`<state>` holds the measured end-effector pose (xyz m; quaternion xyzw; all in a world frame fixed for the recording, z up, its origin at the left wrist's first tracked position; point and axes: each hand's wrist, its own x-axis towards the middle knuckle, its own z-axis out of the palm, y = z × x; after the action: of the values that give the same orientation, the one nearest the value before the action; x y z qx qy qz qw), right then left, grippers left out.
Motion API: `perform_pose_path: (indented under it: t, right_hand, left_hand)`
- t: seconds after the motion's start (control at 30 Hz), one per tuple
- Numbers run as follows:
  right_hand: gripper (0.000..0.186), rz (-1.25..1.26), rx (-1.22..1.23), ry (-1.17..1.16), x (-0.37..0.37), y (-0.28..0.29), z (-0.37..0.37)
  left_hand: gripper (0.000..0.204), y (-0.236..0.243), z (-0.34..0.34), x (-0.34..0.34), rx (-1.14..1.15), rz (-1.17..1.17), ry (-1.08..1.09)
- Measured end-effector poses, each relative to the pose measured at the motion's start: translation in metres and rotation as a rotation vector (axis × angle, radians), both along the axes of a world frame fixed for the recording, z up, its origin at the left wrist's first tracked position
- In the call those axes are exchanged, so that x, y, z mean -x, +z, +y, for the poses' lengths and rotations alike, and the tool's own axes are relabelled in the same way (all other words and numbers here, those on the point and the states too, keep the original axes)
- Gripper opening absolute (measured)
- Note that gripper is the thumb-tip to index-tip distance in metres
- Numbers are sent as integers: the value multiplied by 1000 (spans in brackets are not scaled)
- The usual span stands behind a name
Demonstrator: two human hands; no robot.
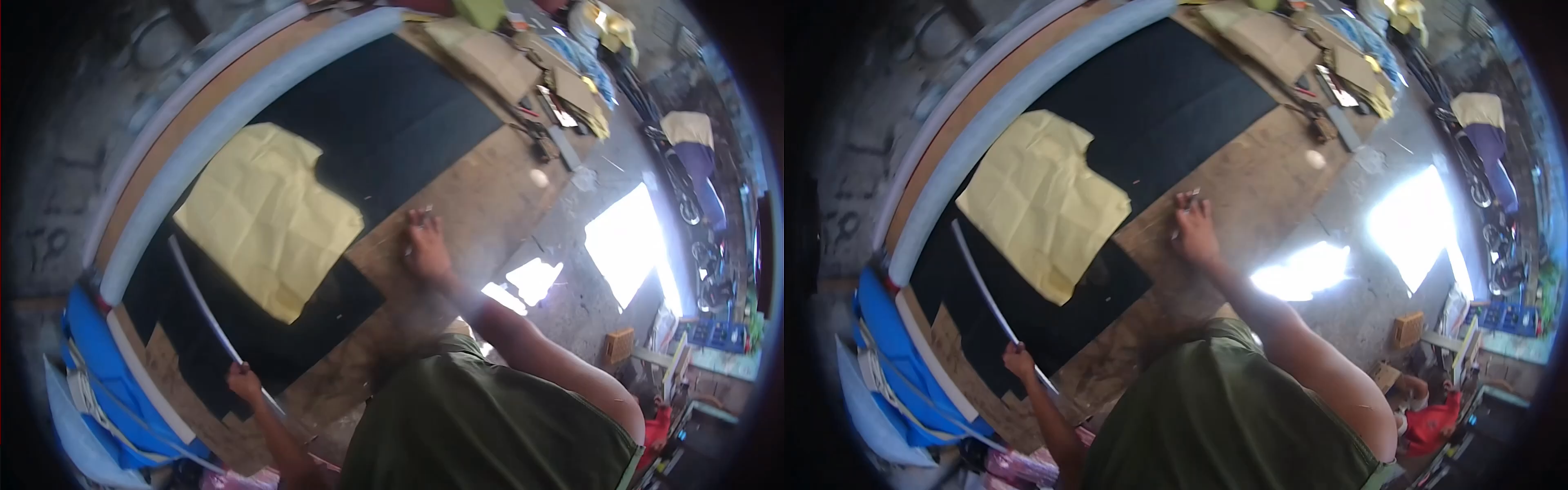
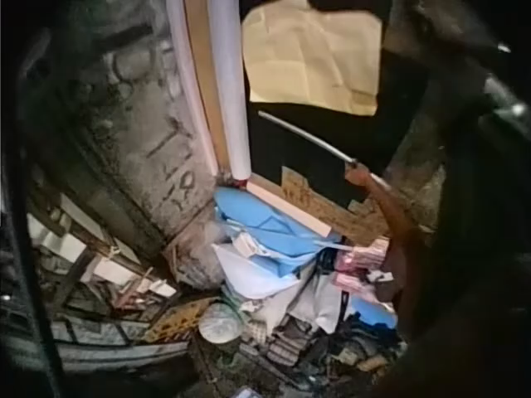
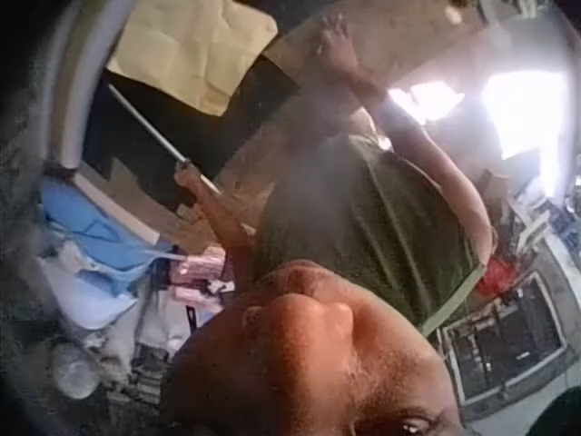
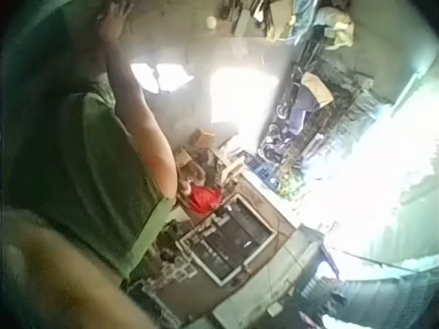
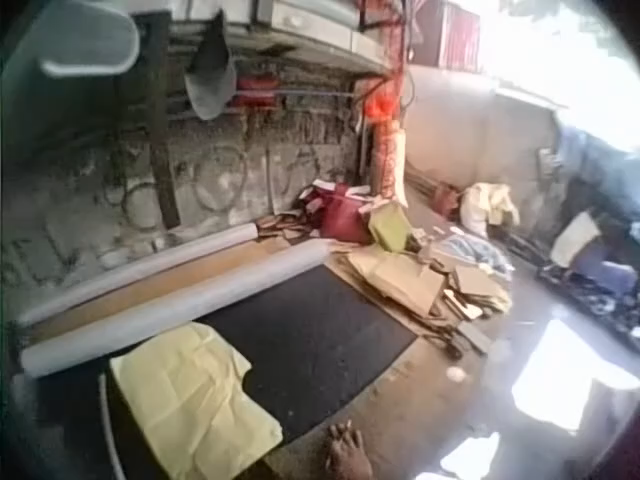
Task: Measuring, marking, and cutting a piece of black upholstery fabric using a ruler, measuring tape, and chalk.
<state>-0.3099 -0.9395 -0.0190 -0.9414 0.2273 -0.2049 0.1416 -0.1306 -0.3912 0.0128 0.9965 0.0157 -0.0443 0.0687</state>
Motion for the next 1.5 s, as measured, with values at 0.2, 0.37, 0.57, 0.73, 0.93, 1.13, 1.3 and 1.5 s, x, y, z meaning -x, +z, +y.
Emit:
perform_pose_path:
  t: [0.2, 0.37, 0.57, 0.73, 0.93, 1.13, 1.3, 1.5]
  right_hand:
    - [38, 41, 37, -8, -6, -6, 15]
    - [42, -2, -3, 96, -25, 6, 30]
    - [71, 41, -124, -89, -24, -27, 25]
    - [69, -80, 109, -130, -103, -8, -5]
    - [53, 27, 61, -6, -205, -15, -88]
    - [51, 179, 89, -59, -205, -27, -79]
    - [50, 160, 6, -22, -214, -24, -67]
    - [49, 152, -12, -32, -205, -23, -65]
  left_hand:
    - [44, 46, 109, 34, 329, -283, -128]
    - [49, 73, 37, -132, 241, -424, -329]
    - [36, 35, -73, -322, 212, -224, -503]
    - [37, -13, -65, -400, 455, -355, -591]
    - [18, -65, 134, -484, 210, -868, -252]
    - [64, -106, 197, -473, -52, -215, -15]
    - [64, -99, 222, -464, -66, -269, -25]
    - [64, -114, 233, -467, -14, -345, -24]
